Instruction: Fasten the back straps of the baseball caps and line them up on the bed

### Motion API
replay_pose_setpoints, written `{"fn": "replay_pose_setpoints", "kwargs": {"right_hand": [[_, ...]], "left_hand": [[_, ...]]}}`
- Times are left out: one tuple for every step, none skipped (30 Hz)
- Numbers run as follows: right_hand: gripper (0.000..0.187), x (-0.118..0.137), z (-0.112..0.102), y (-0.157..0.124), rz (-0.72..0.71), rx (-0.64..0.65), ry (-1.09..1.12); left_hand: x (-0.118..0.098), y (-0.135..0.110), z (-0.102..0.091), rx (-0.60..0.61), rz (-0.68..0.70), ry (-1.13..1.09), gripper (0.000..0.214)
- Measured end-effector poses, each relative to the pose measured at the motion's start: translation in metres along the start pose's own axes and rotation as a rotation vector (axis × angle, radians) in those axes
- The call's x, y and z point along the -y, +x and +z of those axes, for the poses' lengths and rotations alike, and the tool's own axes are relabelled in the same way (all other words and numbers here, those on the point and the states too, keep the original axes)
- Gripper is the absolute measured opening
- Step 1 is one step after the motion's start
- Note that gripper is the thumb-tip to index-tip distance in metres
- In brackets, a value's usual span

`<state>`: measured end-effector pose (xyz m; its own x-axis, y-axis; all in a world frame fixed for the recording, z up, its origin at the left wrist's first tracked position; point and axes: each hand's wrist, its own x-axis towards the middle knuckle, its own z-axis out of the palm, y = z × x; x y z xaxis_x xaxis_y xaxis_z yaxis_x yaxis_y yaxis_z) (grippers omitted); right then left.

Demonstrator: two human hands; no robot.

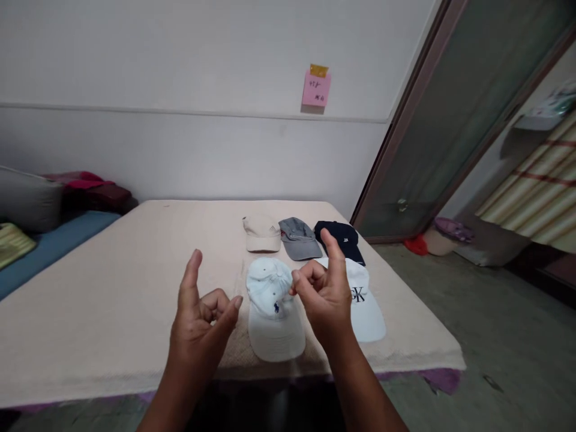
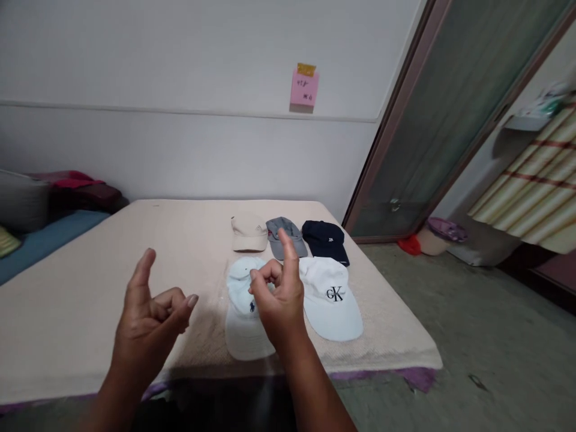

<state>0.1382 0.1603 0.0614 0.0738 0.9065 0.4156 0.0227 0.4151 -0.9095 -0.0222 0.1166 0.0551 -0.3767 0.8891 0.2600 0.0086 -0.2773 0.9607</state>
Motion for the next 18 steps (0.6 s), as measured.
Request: {"fn": "replay_pose_setpoints", "kwargs": {"right_hand": [[0.073,0.009,0.001,-0.002,-0.026,0.005,-0.038],[0.073,0.014,0.000,-0.004,-0.054,0.006,-0.072],[0.073,0.018,0.000,-0.005,-0.080,0.007,-0.098],[0.073,0.020,-0.001,-0.006,-0.106,0.008,-0.114],[0.073,0.022,-0.002,-0.008,-0.128,0.011,-0.122],[0.073,0.023,-0.003,-0.008,-0.146,0.015,-0.124],[0.072,0.024,-0.004,-0.009,-0.158,0.020,-0.124],[0.072,0.025,-0.006,-0.010,-0.161,0.025,-0.126],[0.072,0.026,-0.007,-0.010,-0.162,0.030,-0.130],[0.071,0.028,-0.008,-0.011,-0.161,0.031,-0.134],[0.071,0.029,-0.009,-0.011,-0.161,0.028,-0.137],[0.071,0.030,-0.010,-0.011,-0.161,0.027,-0.139],[0.072,0.030,-0.012,-0.012,-0.162,0.028,-0.137],[0.072,0.030,-0.013,-0.012,-0.161,0.029,-0.132],[0.072,0.030,-0.014,-0.011,-0.159,0.030,-0.125],[0.072,0.029,-0.015,-0.011,-0.155,0.032,-0.118],[0.072,0.028,-0.016,-0.011,-0.152,0.036,-0.112],[0.072,0.027,-0.016,-0.010,-0.150,0.037,-0.108]], "left_hand": [[-0.010,-0.003,-0.001,-0.014,0.012,0.008,0.096],[-0.018,-0.006,-0.001,-0.028,0.018,0.012,0.096],[-0.024,-0.009,-0.001,-0.044,0.022,0.015,0.096],[-0.028,-0.013,-0.001,-0.061,0.026,0.018,0.096],[-0.032,-0.016,0.000,-0.080,0.031,0.020,0.096],[-0.035,-0.020,0.000,-0.097,0.038,0.024,0.095],[-0.038,-0.022,0.000,-0.107,0.049,0.031,0.096],[-0.040,-0.025,-0.001,-0.111,0.061,0.045,0.096],[-0.041,-0.026,-0.001,-0.110,0.075,0.066,0.096],[-0.042,-0.028,-0.002,-0.102,0.088,0.091,0.096],[-0.043,-0.028,-0.002,-0.088,0.102,0.119,0.096],[-0.043,-0.029,-0.002,-0.070,0.115,0.147,0.097],[-0.043,-0.029,-0.002,-0.051,0.123,0.170,0.097],[-0.043,-0.029,-0.001,-0.035,0.127,0.184,0.097],[-0.043,-0.029,0.001,-0.030,0.124,0.184,0.097],[-0.043,-0.029,0.003,-0.039,0.116,0.169,0.098],[-0.043,-0.029,0.006,-0.058,0.103,0.142,0.097],[-0.043,-0.029,0.009,-0.082,0.090,0.107,0.097]]}}
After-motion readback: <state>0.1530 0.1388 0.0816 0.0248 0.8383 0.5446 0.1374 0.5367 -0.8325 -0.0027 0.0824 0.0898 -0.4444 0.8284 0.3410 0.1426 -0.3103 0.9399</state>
